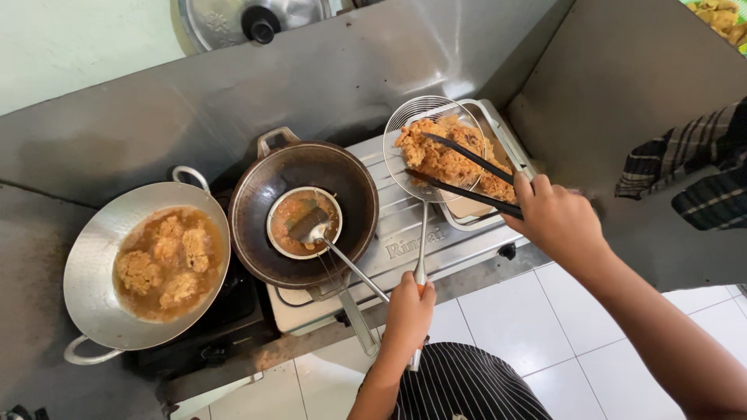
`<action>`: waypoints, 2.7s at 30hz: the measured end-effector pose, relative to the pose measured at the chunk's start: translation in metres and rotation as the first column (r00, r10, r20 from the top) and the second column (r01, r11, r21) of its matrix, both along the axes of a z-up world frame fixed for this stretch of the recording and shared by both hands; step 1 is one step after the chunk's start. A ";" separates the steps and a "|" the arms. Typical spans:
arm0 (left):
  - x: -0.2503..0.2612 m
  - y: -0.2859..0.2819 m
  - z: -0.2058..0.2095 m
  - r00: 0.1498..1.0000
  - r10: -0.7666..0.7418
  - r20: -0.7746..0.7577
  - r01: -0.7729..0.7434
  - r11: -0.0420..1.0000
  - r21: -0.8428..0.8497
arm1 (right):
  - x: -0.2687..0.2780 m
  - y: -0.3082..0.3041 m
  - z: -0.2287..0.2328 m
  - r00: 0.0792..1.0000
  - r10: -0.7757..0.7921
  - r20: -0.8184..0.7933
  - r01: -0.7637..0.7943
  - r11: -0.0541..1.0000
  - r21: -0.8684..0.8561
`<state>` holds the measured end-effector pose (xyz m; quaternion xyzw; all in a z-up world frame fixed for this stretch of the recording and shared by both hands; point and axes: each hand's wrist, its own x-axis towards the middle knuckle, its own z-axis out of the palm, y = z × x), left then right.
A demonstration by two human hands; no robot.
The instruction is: The person uses tongs to transfer fried chicken from a strainer into a metal tray, then uses a slotted spoon and strainer to remove small bits of batter from the hot oil before using the tongs to move more chicken pieces between a pan and a strainer.
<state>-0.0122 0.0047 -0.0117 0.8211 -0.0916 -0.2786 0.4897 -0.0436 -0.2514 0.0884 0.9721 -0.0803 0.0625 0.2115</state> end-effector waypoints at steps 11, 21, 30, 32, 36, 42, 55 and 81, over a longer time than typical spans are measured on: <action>0.001 -0.002 0.033 0.984 -0.031 -0.177 0.040 0.998 0.049 | 0.001 0.030 -0.021 0.991 -0.073 0.110 0.069 0.997 0.041; -0.003 0.001 0.002 0.999 -0.033 0.039 0.034 0.999 -0.036 | 0.001 0.040 -0.023 0.983 -0.132 0.129 0.120 0.988 0.097; -0.001 0.000 0.015 0.998 -0.044 -0.043 0.041 0.997 -0.063 | -0.004 0.051 -0.024 0.961 -0.258 0.099 0.235 0.950 0.205; 0.000 0.000 0.014 0.999 -0.046 -0.018 0.045 0.996 -0.077 | -0.005 0.053 -0.026 0.959 -0.259 0.115 0.227 0.944 0.239; 0.004 0.004 0.011 0.993 -0.070 -0.098 0.063 0.996 -0.070 | -0.006 0.055 -0.019 0.946 -0.320 0.047 0.298 0.919 0.258; 0.010 0.010 0.006 0.995 -0.087 -0.046 0.084 0.995 -0.055 | -0.029 0.033 0.026 0.889 -0.426 -0.169 0.459 0.830 0.318; -0.002 -0.007 0.018 0.997 -0.035 -0.070 0.035 0.999 -0.007 | -0.037 -0.007 0.021 0.881 -0.425 -0.209 0.473 0.807 0.355; -0.010 -0.032 0.018 0.999 -0.018 0.036 0.018 1.000 -0.013 | -0.009 -0.056 0.094 0.960 0.159 -0.231 -0.238 0.898 -0.369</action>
